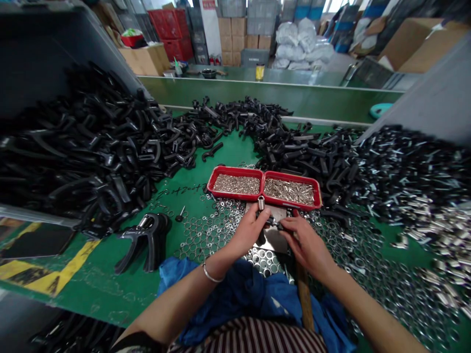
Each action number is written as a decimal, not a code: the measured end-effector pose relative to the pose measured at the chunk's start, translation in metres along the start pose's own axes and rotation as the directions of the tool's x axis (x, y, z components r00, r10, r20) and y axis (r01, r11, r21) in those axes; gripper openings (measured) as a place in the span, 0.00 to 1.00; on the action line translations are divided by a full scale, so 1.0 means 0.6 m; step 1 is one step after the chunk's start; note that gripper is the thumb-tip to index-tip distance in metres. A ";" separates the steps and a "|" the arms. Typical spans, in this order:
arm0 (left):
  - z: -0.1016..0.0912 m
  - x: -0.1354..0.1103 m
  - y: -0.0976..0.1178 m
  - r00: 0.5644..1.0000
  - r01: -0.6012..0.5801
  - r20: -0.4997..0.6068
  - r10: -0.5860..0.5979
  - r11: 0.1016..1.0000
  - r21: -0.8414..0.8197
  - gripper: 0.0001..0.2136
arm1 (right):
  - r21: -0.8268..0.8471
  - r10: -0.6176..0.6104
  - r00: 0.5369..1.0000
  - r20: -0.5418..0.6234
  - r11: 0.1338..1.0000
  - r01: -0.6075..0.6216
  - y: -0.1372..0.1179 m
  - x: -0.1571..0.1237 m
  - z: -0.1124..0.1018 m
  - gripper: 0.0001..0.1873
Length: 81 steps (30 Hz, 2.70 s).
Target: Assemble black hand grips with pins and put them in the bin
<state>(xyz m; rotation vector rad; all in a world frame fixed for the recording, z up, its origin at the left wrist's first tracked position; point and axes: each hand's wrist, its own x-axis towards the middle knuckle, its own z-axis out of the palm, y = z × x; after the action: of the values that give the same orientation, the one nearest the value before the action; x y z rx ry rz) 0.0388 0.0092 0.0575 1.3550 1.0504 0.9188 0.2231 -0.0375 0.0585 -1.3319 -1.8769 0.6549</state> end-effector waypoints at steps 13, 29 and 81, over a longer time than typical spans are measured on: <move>-0.025 -0.007 -0.005 0.956 -0.291 0.065 0.286 0.895 0.340 0.11 | 0.589 0.306 0.785 0.538 0.530 -0.610 -0.037 0.020 0.039 0.25; -0.019 -0.022 -0.030 0.927 -0.352 -0.008 0.374 0.879 0.320 0.08 | 0.336 0.329 0.874 0.356 0.828 -0.449 -0.016 0.012 0.047 0.26; 0.032 0.059 -0.040 0.865 -0.502 0.475 0.163 0.275 0.820 0.08 | -0.492 0.345 0.939 -0.019 0.814 -0.309 0.005 -0.128 0.003 0.16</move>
<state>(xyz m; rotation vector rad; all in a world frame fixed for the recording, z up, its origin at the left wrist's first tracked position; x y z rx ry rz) 0.0655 0.0362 0.0305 2.7228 1.0720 0.2586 0.2384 -0.1088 0.0345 -2.0178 -1.9650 0.4012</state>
